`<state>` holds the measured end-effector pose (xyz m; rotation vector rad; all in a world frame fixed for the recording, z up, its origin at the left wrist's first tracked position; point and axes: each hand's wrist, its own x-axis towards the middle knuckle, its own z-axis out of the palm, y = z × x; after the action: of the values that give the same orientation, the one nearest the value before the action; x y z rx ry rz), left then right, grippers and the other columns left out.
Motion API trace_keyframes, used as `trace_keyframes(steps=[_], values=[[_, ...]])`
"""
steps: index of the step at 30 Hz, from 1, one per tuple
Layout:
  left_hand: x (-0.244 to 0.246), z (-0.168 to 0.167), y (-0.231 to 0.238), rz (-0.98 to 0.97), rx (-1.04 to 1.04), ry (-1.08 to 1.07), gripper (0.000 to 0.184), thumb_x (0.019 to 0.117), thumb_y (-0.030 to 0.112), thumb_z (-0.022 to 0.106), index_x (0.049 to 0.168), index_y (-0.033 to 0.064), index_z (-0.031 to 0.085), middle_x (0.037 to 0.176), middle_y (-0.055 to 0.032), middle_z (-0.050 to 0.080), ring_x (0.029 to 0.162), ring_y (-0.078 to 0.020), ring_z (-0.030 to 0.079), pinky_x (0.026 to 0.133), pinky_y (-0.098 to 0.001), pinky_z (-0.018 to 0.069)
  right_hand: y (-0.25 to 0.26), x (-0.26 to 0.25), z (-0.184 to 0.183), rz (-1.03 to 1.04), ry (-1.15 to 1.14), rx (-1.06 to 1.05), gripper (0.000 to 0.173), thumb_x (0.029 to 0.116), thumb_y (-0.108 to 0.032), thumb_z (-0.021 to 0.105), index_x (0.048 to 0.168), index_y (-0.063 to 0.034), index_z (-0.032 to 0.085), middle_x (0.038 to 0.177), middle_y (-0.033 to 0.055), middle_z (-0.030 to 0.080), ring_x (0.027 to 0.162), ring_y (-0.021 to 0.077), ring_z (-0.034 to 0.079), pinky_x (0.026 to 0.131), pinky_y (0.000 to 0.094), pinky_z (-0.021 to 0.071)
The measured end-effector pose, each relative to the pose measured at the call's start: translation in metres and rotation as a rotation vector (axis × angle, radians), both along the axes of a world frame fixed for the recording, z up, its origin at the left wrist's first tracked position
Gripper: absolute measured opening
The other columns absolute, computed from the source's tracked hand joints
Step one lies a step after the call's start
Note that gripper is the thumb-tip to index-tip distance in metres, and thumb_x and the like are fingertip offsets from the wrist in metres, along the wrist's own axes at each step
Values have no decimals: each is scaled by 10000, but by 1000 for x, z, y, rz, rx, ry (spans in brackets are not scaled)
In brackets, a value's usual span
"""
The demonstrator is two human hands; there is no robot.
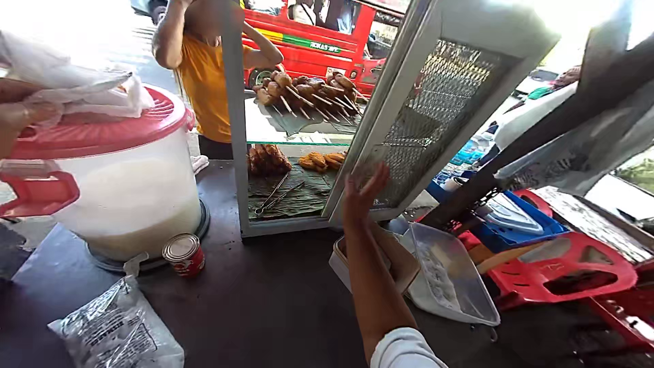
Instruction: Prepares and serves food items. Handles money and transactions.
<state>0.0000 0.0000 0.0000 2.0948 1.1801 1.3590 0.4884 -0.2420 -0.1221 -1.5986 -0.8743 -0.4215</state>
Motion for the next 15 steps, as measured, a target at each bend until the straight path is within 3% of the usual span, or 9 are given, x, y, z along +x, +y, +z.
trace_keyframes(steps=[3,8,12,15], values=[[4,13,-22,55,-92,38,334,1022,178,613,1298,-9,594,1205,-220,639,1033,-275,628,912,-484,509,5,19,-1,48,138,-85,920,955,-287,674,1631,21,132,1690,271,126,1578,375,146,1279,489,177],[10,16,-33,101,-130,0,495,986,217,634,1443,82,502,1359,-199,577,1113,-271,601,943,-481,492,0,4,-5,111,181,-194,979,937,-285,715,1657,-60,92,1718,212,26,1582,370,113,1247,564,217],[4,15,-27,102,-108,29,572,937,253,674,1466,127,496,1364,-196,592,1138,-340,622,938,-582,499,-8,-18,4,197,162,-296,973,920,-219,758,1656,-72,138,1718,198,64,1569,356,183,1225,559,274],[12,26,-48,123,-131,27,596,941,220,670,1496,123,475,1397,-205,581,1200,-388,606,990,-630,466,-14,-34,10,271,133,-416,942,937,-195,753,1654,-77,154,1716,198,98,1566,345,216,1225,522,299]])
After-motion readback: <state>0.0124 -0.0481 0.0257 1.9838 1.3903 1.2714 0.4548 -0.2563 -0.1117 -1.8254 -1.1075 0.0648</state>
